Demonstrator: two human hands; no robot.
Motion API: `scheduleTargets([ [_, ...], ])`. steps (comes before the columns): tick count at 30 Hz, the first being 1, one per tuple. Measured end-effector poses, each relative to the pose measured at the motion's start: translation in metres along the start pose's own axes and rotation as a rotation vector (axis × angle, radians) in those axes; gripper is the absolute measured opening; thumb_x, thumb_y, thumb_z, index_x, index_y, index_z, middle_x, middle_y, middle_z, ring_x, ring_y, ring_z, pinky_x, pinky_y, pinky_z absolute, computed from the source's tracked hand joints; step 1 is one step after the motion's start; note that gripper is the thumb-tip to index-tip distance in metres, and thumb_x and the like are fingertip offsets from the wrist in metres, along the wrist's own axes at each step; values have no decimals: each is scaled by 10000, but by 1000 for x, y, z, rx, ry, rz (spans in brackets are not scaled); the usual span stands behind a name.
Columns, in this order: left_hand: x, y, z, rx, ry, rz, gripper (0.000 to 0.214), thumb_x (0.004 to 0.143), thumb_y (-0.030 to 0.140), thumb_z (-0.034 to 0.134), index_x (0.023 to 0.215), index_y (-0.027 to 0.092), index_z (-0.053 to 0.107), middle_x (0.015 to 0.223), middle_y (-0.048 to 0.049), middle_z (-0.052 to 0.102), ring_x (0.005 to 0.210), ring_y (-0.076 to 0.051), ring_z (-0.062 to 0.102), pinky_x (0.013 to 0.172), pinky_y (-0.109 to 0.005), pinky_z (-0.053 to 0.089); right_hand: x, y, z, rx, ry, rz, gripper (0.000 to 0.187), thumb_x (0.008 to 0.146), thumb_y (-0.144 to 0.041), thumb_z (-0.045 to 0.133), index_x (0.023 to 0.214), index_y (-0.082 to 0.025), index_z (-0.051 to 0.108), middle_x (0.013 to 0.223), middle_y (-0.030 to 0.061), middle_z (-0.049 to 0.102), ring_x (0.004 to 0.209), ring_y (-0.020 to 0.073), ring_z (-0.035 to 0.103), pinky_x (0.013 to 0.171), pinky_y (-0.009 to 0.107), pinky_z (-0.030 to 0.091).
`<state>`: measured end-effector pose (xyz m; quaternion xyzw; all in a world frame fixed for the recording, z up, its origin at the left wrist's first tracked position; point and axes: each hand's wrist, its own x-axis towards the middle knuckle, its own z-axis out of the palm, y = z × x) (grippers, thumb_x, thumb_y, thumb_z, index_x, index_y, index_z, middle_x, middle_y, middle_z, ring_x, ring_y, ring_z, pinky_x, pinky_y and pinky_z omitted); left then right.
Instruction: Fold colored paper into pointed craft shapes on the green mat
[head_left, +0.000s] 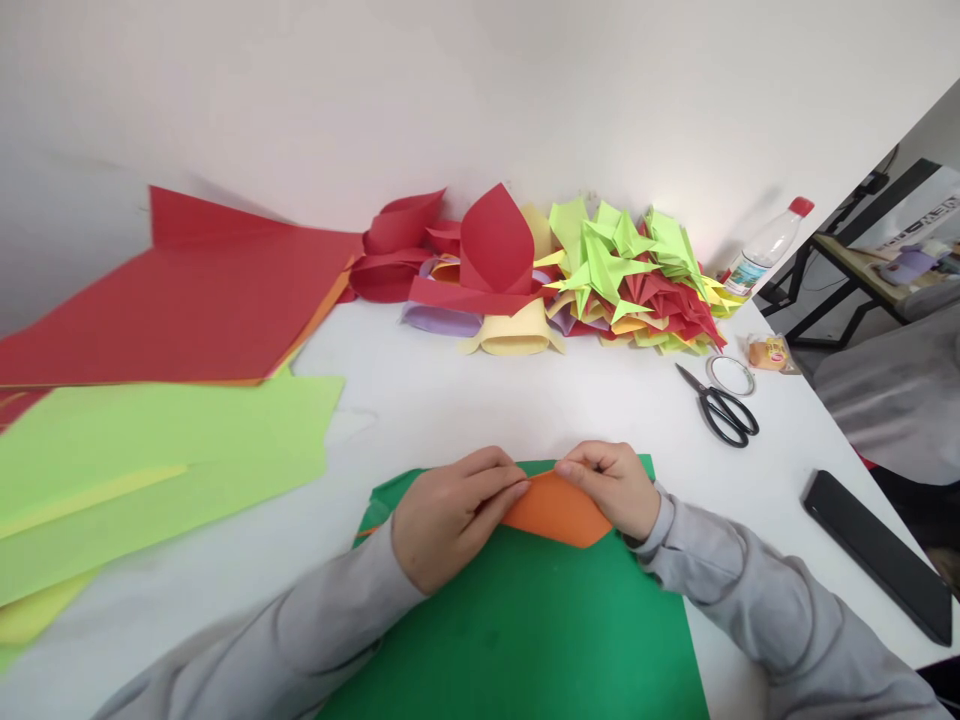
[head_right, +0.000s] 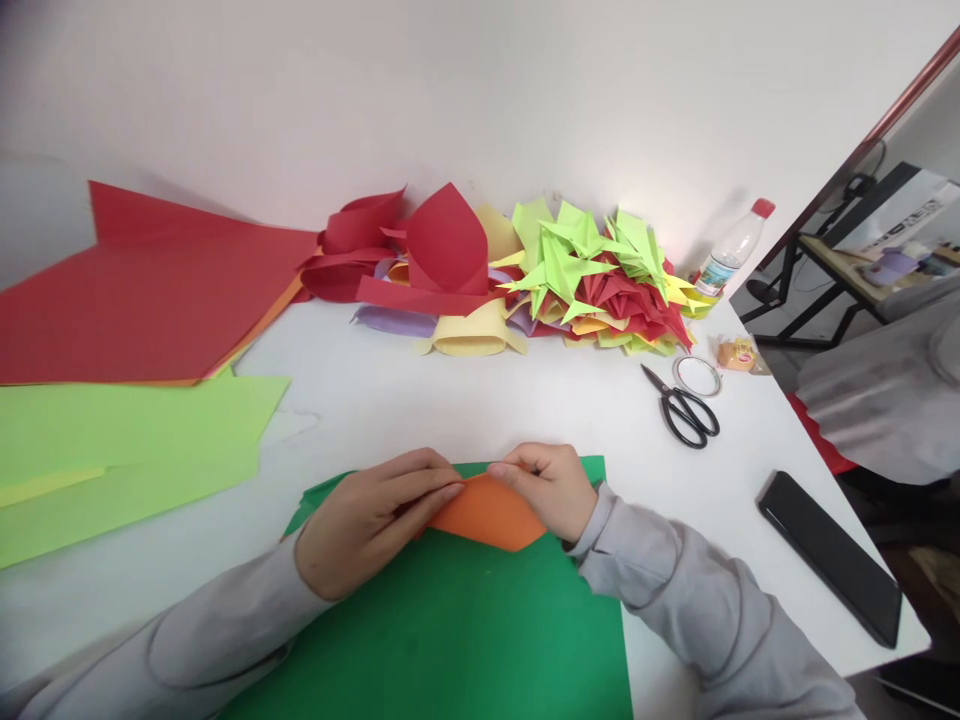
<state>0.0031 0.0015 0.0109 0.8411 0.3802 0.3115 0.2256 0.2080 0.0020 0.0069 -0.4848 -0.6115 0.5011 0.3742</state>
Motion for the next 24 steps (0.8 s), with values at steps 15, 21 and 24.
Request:
scheduleTargets([
  [15, 1, -10, 1, 92, -44, -63, 421, 968, 393, 303, 652, 202, 506, 652, 24, 524, 557, -115, 510, 541, -236, 416, 6, 4, -10, -100, 64, -22, 475, 762, -581, 591, 531, -167, 559, 462, -50, 374, 458, 68, 311, 420, 213, 242],
  [21, 0, -14, 6, 448, 45, 50, 530, 987, 462, 177, 631, 208, 478, 554, 40, 462, 432, -115, 433, 443, -259, 277, 3, 2, -11, -90, -19, -31, 505, 794, -621, 538, 553, -177, 519, 466, -56, 372, 454, 70, 318, 426, 214, 252],
  [24, 1, -11, 2, 595, 11, 89, 534, 999, 418, 148, 624, 212, 468, 499, 37, 466, 411, -128, 455, 438, -275, 234, 2, -1, -11, -66, -101, -22, 457, 742, -617, 607, 645, -171, 587, 485, -59, 410, 464, 71, 341, 430, 207, 268],
])
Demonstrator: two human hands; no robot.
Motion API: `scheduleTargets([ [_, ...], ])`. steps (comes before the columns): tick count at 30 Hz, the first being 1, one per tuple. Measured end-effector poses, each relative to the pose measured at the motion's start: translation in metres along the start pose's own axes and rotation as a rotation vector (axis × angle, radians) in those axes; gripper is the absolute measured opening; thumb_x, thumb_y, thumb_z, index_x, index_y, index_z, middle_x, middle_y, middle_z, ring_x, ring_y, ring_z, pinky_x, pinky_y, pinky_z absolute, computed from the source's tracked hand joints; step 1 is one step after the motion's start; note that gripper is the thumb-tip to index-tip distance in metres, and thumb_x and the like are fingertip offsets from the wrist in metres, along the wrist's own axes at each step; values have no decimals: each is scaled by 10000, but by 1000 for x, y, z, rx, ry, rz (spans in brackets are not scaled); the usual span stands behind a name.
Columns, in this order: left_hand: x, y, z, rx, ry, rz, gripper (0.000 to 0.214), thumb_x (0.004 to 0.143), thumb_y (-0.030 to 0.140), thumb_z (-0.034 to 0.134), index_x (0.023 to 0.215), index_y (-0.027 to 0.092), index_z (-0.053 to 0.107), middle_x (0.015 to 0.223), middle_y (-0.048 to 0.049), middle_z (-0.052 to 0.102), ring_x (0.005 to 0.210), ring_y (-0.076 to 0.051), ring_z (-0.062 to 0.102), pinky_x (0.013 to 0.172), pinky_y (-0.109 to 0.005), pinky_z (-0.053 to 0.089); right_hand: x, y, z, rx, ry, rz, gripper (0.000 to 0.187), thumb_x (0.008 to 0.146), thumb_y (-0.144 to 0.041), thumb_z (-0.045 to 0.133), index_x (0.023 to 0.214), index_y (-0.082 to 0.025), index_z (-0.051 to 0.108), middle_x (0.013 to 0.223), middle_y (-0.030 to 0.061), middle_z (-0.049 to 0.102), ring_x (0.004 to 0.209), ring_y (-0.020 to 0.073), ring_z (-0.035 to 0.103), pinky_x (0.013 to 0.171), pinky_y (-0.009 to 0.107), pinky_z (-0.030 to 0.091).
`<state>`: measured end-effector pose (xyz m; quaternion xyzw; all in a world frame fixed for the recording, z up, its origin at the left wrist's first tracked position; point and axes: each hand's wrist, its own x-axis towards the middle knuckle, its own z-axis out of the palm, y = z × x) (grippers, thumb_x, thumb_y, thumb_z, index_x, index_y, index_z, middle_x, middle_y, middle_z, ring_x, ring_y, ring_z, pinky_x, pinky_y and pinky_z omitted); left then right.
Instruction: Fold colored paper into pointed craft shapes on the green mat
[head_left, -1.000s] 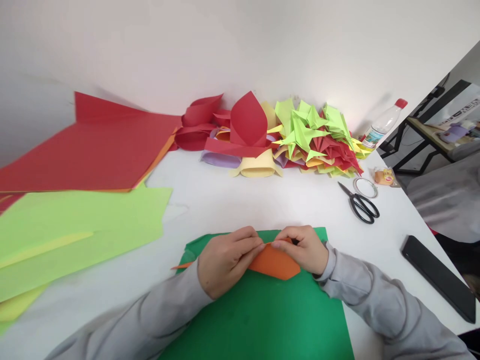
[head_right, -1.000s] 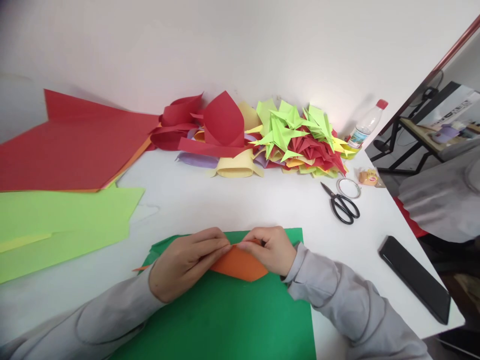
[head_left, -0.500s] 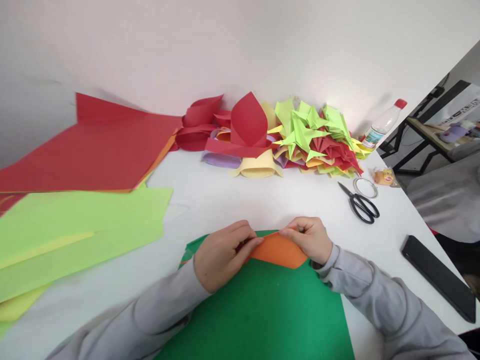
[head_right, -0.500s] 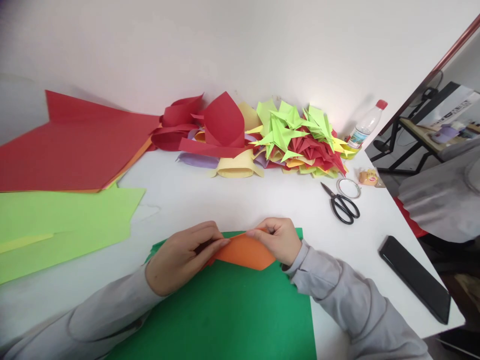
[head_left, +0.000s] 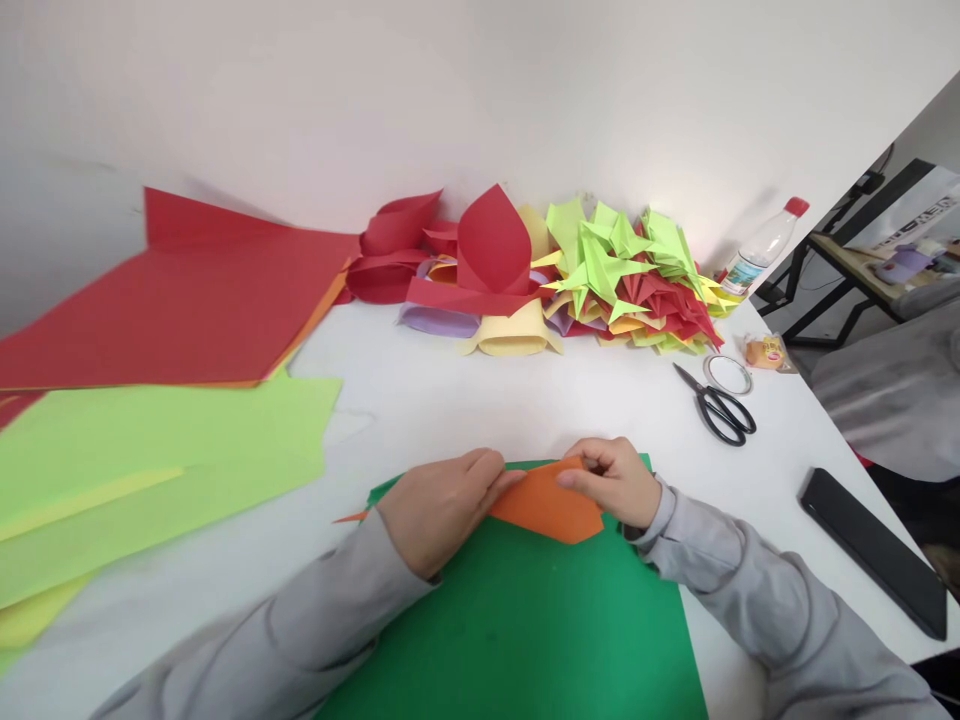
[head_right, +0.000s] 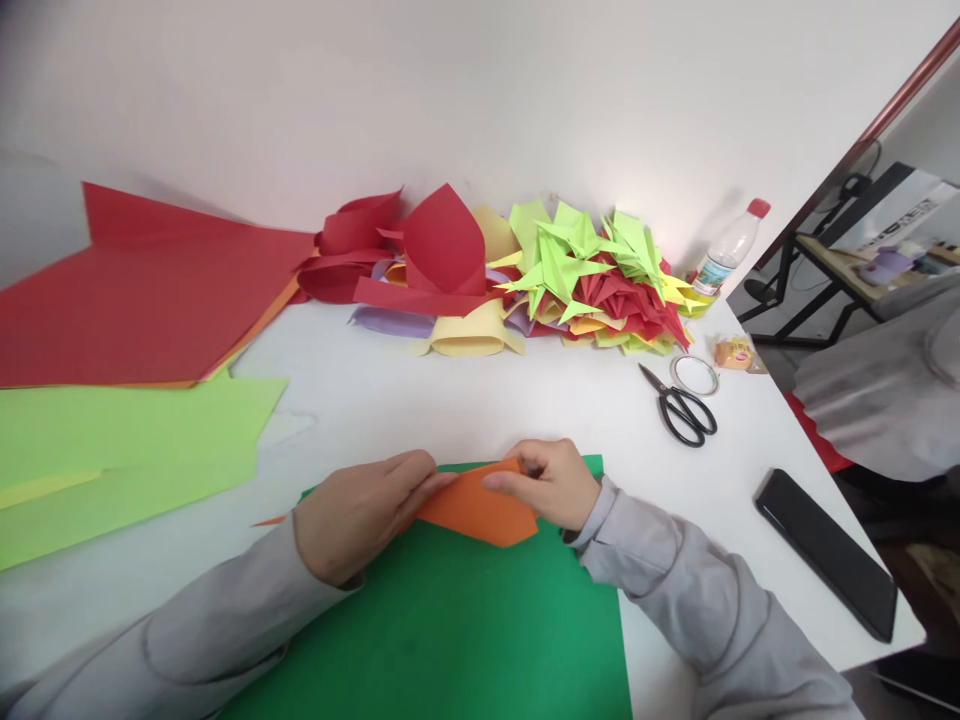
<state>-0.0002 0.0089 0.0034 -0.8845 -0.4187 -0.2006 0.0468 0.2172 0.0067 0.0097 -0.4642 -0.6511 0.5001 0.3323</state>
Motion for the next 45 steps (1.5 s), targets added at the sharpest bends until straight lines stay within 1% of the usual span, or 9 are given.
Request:
scheduleTargets([
  [5, 5, -2, -1, 97, -67, 71, 544, 1002, 379, 116, 639, 212, 485, 469, 20, 527, 407, -149, 504, 442, -288, 222, 1, -1, 2, -1, 1, 18, 406, 734, -562, 633, 650, -166, 607, 503, -56, 433, 481, 66, 344, 427, 193, 270],
  [11, -1, -11, 6, 0, -106, -26, 448, 978, 422, 241, 731, 216, 553, 571, 18, 603, 496, -149, 559, 459, -265, 290, 6, 1, 1, 211, 97, 125, 449, 650, -597, 695, 634, -158, 603, 473, -59, 468, 443, 56, 358, 407, 189, 261],
  [16, -1, -18, -5, -54, 116, 92, 234, 960, 328, 369, 944, 204, 567, 731, -5, 663, 611, -166, 610, 541, -273, 404, 12, 7, -6, 399, 261, 126, 497, 565, -631, 746, 615, -152, 623, 447, -48, 501, 404, 58, 383, 401, 197, 277],
  [21, 7, -16, -18, 112, 335, 203, 119, 903, 200, 494, 919, 203, 611, 820, -63, 687, 658, -197, 601, 625, -317, 451, 13, 10, -15, 457, 335, 66, 627, 726, -751, 515, 666, -144, 659, 488, 0, 562, 390, 75, 447, 403, 207, 345],
  [26, 3, -11, 2, 126, 226, 268, 214, 929, 290, 473, 1019, 221, 654, 986, -107, 683, 764, -223, 613, 676, -351, 463, 8, 8, -26, 293, 464, 51, 539, 733, -689, 563, 723, -158, 660, 626, 22, 620, 505, 93, 499, 449, 202, 392],
  [30, -2, -8, 16, 96, 143, 323, 259, 950, 284, 411, 1020, 234, 655, 1067, -114, 666, 879, -243, 613, 725, -370, 458, -1, 13, -33, 33, 477, -31, 305, 739, -486, 657, 781, -184, 658, 695, 15, 638, 570, 111, 519, 548, 241, 452],
  [34, -3, -3, 15, 66, 103, 318, 286, 919, 121, 384, 1024, 202, 637, 913, -85, 655, 776, -210, 588, 682, -342, 464, -13, 18, -35, -258, 371, -180, 182, 812, -337, 605, 896, -185, 661, 844, 57, 656, 675, 137, 572, 625, 271, 485],
  [40, 3, 9, 6, -157, 123, 241, 246, 951, 195, 378, 1047, 164, 602, 879, -81, 604, 755, -173, 585, 678, -286, 514, -22, 13, -31, -637, 305, -324, 229, 862, -329, 569, 1007, -172, 651, 925, 100, 640, 892, 219, 571, 823, 383, 467],
  [45, 11, 16, 3, -134, 174, 186, 251, 908, 217, 476, 1137, 183, 574, 1014, -126, 629, 859, -232, 593, 731, -375, 514, -23, 6, -31, -607, 299, -288, 227, 820, -350, 638, 953, -167, 663, 879, 84, 643, 843, 212, 574, 796, 373, 448],
])
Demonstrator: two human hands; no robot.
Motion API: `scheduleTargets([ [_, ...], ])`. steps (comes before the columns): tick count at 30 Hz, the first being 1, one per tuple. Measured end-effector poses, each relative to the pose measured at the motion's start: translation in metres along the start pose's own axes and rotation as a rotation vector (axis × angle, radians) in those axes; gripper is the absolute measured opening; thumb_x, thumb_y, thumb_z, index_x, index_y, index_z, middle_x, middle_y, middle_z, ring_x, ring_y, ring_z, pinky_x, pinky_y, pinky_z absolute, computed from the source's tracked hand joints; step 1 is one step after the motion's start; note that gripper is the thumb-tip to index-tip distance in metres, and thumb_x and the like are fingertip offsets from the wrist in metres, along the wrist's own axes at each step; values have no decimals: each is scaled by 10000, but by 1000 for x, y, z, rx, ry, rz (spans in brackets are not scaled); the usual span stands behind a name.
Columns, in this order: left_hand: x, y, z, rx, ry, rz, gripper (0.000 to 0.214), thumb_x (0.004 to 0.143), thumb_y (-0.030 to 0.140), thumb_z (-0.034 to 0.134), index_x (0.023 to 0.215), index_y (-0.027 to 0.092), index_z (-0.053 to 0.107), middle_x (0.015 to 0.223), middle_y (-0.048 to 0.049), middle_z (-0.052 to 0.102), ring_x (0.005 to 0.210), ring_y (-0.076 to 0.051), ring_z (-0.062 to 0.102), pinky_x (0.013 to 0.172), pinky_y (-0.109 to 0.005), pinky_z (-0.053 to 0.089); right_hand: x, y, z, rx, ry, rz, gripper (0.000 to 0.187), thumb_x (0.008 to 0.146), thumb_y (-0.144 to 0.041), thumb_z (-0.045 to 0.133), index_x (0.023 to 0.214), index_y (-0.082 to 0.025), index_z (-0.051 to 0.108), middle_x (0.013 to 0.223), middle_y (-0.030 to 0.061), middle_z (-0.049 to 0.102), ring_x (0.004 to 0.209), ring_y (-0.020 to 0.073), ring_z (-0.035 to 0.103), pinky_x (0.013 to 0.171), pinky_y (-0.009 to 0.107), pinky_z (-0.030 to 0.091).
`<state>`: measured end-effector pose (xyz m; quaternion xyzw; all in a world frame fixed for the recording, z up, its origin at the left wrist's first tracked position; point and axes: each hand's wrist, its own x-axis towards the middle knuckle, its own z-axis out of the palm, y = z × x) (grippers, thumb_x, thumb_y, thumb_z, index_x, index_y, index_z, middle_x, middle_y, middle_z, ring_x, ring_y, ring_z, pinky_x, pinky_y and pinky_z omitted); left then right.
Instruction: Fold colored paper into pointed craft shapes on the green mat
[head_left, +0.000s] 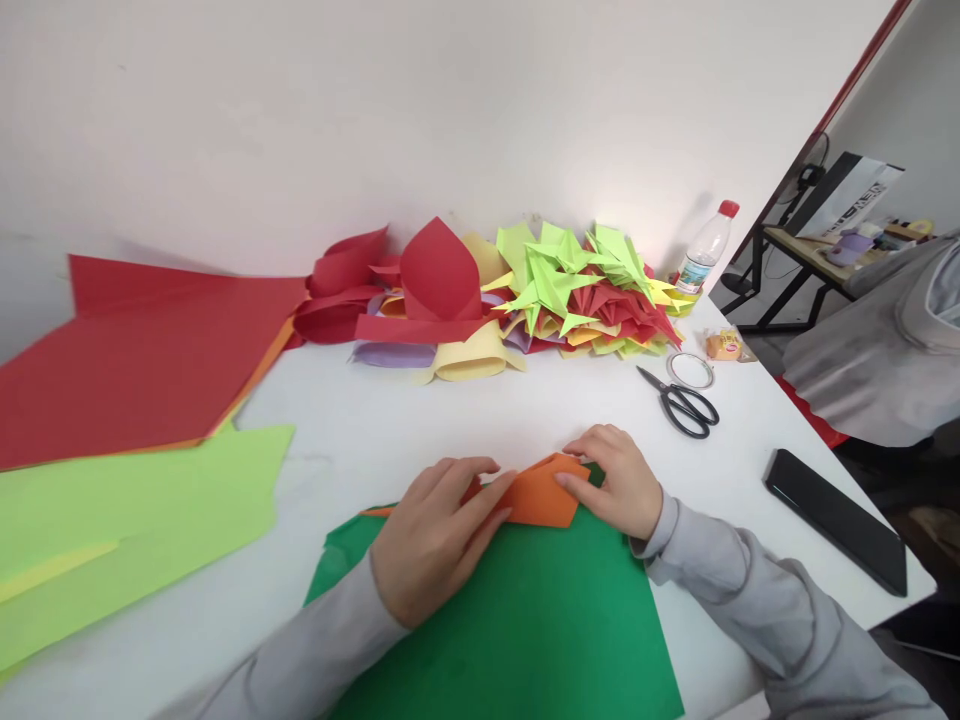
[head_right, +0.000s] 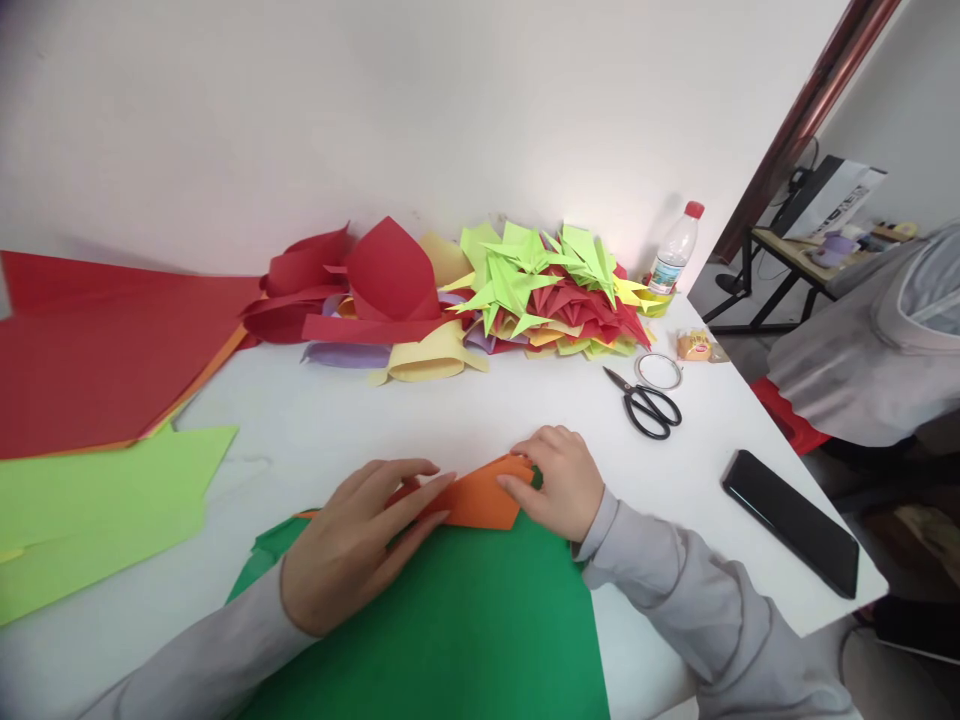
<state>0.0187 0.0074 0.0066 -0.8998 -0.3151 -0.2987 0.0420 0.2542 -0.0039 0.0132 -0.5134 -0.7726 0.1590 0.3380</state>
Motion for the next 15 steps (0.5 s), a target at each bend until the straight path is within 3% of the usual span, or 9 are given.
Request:
scheduleTargets([
  [3, 0, -6, -1, -37, -114, -29, 363, 836, 263, 558, 1189, 179, 554, 1062, -132, 634, 956, -285, 585, 789, -430, 501, 1, 1, 1, 167, -91, 29, 168, 767, -322, 697, 843, -178, 660, 824, 49, 660, 787, 179, 589, 764, 326, 451],
  [8, -3, -23, -9, -253, -331, -150, 250, 825, 209, 487, 1037, 185, 617, 986, -84, 636, 881, -210, 600, 792, -324, 496, 0, -2, 1, 388, -130, 47, 194, 815, -338, 615, 721, -169, 628, 708, 20, 640, 662, 138, 567, 670, 279, 445],
  [11, 3, -24, -21, -358, -394, -193, 213, 863, 235, 435, 977, 196, 611, 914, -55, 651, 810, -181, 611, 737, -271, 492, -1, -8, -3, 560, -114, 223, 258, 817, -418, 613, 746, -170, 630, 670, 4, 642, 613, 118, 563, 592, 240, 447],
  [15, 23, -18, -46, -477, -519, -206, 237, 889, 336, 467, 1057, 231, 597, 936, -31, 667, 764, -159, 614, 692, -230, 486, 0, -12, -8, 831, -125, 456, 376, 722, -535, 683, 732, -167, 606, 584, -20, 620, 497, 99, 547, 463, 208, 425],
])
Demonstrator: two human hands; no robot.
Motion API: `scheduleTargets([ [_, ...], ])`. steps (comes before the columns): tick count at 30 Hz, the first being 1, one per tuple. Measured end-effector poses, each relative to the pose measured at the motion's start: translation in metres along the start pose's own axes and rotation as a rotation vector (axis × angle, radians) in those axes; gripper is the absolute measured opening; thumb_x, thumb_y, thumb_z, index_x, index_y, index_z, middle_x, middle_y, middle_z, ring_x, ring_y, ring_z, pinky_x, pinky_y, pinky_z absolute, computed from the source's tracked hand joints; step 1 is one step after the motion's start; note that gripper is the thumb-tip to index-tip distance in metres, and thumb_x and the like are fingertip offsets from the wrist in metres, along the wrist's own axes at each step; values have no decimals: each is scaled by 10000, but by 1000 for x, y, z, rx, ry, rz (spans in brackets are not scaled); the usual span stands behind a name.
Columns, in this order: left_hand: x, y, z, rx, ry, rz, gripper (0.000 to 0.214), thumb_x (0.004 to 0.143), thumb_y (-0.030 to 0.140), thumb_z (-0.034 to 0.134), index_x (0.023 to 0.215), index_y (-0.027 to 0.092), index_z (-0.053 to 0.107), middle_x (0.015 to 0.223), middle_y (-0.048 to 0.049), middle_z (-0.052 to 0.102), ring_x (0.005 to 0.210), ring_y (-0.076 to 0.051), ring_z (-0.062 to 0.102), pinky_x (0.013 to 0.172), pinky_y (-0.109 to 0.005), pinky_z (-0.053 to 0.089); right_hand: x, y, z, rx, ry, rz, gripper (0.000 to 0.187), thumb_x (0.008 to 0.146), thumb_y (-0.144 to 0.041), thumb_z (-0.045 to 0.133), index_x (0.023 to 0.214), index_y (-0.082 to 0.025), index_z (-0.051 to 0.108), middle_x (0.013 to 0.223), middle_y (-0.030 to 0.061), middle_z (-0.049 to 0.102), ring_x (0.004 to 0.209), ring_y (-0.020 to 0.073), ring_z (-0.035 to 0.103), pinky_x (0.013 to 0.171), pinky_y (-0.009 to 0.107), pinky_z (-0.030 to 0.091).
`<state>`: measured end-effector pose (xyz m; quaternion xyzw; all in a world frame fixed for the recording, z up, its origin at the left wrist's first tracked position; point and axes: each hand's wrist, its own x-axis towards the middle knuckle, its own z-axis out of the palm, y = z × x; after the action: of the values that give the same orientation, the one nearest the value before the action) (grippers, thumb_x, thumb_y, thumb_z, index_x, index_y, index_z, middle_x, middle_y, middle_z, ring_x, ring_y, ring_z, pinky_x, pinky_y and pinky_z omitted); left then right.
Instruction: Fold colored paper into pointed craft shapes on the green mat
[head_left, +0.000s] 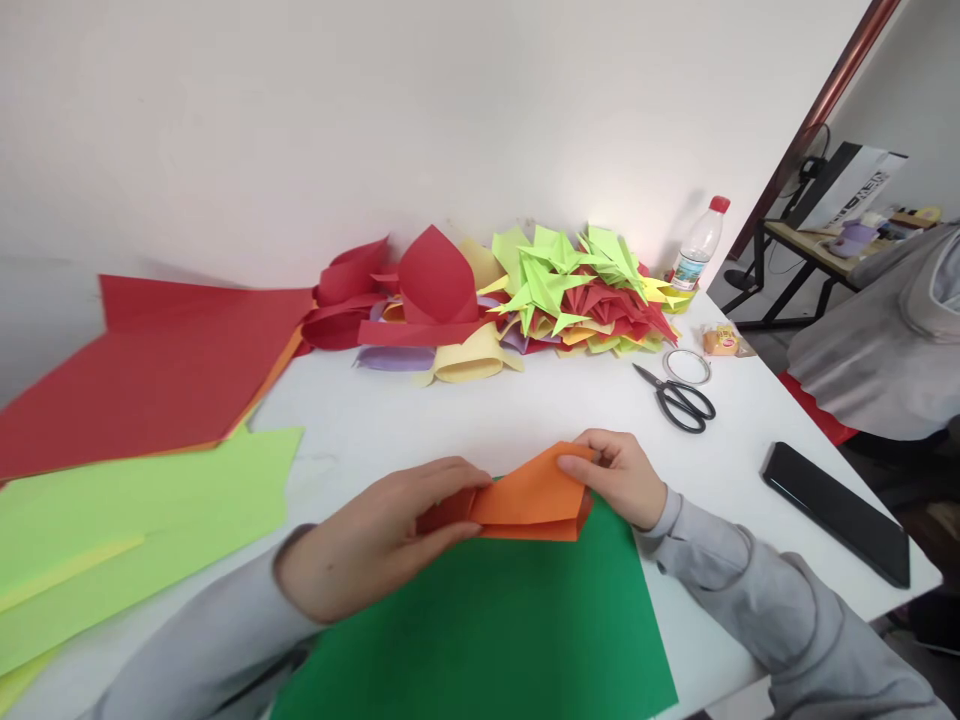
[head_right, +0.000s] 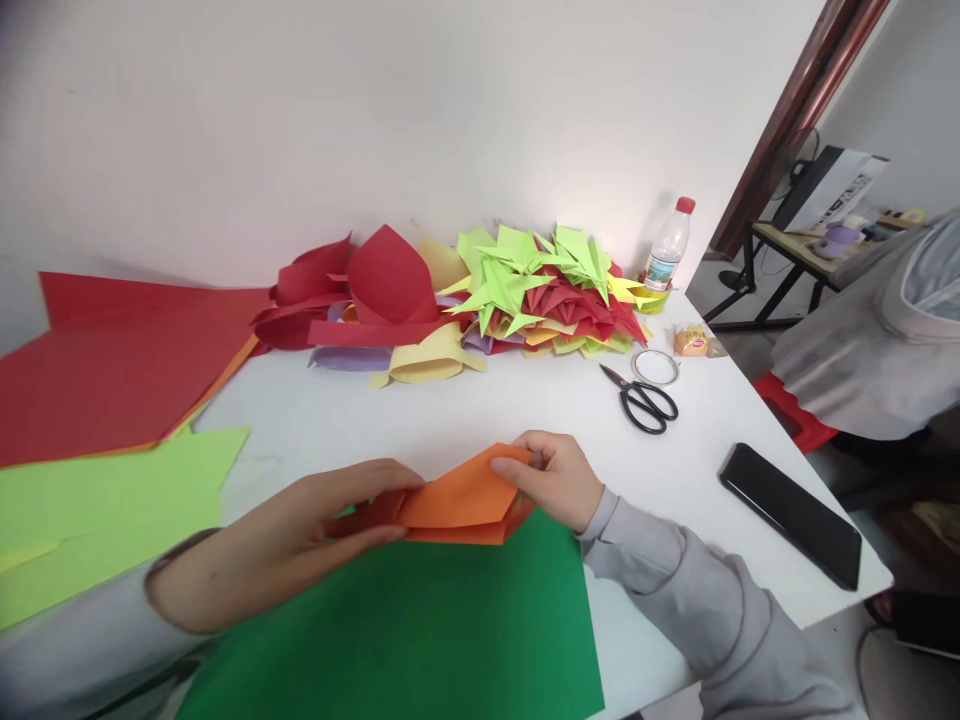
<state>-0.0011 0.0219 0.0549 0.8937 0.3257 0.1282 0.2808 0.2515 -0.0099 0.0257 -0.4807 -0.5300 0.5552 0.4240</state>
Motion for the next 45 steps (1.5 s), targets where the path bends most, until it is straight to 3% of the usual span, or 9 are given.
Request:
scheduleTargets([
  [4, 6, 13, -18, -77, -152, 39, 261, 904, 330, 437, 1071, 239, 617, 900, -21, 676, 667, -134, 603, 618, -202, 478, 4, -1, -1, 189, -97, 211, 463, 618, -577, 738, 753, -158, 595, 558, -21, 627, 424, 110, 566, 392, 207, 439],
  [7, 10, 13, -20, -93, -130, 33, 276, 912, 328, 428, 1093, 224, 608, 903, -26, 676, 683, -135, 616, 621, -199, 486, 7, 1, -2, 256, -100, 287, 486, 594, -579, 748, 777, -160, 580, 548, -27, 624, 400, 111, 570, 370, 199, 439],
  [13, 20, -3, 4, 20, -78, 86, 303, 930, 260, 363, 1060, 195, 629, 979, -57, 685, 843, -158, 654, 754, -228, 518, 11, 9, -4, -53, 54, 166, 337, 730, -473, 669, 839, -169, 573, 560, -38, 589, 387, 85, 527, 351, 187, 411],
  [20, 26, -29, 42, 279, 182, 180, 387, 937, 443, 401, 1155, 195, 602, 1198, -130, 625, 983, -234, 616, 843, -363, 522, 17, 23, -14, -128, 170, 96, 345, 785, -345, 608, 1079, -196, 508, 549, -86, 532, 387, 87, 497, 387, 197, 402],
  [30, 18, -20, 50, 538, 268, 302, 316, 961, 325, 396, 1135, 177, 614, 1088, -111, 692, 913, -233, 628, 760, -377, 528, 15, 22, -13, -276, 167, -85, 259, 759, -335, 646, 987, -215, 620, 725, -14, 643, 617, 143, 578, 592, 268, 481],
  [36, 17, -10, 62, 759, 354, 320, 378, 972, 328, 370, 1211, 145, 599, 1335, -111, 579, 1192, -314, 537, 976, -509, 405, 14, 21, -15, -555, 237, -166, 300, 784, -308, 595, 1067, -206, 600, 942, 31, 669, 762, 173, 604, 735, 323, 501],
  [40, 17, -12, 68, 730, 323, 345, 389, 965, 341, 398, 1249, 141, 574, 1315, -117, 596, 1162, -284, 568, 970, -455, 419, 9, 10, -21, -721, 279, -476, 265, 811, -199, 531, 1069, -183, 592, 1085, 99, 624, 998, 221, 568, 890, 399, 468],
  [43, 18, -22, 68, 709, 334, 310, 434, 965, 397, 368, 1246, 138, 574, 1295, -137, 608, 1156, -298, 573, 944, -464, 439, 2, 1, -27, -797, 88, -766, 337, 790, -50, 419, 1011, -212, 615, 1119, 89, 602, 1055, 214, 522, 903, 420, 457],
  [45, 19, -30, 67, 690, 360, 284, 441, 964, 413, 354, 1234, 151, 583, 1277, -139, 620, 1152, -300, 576, 937, -465, 444, -4, -1, -31, -847, -11, -837, 376, 769, -3, 395, 953, -226, 636, 1115, 80, 587, 976, 196, 520, 808, 377, 484],
])
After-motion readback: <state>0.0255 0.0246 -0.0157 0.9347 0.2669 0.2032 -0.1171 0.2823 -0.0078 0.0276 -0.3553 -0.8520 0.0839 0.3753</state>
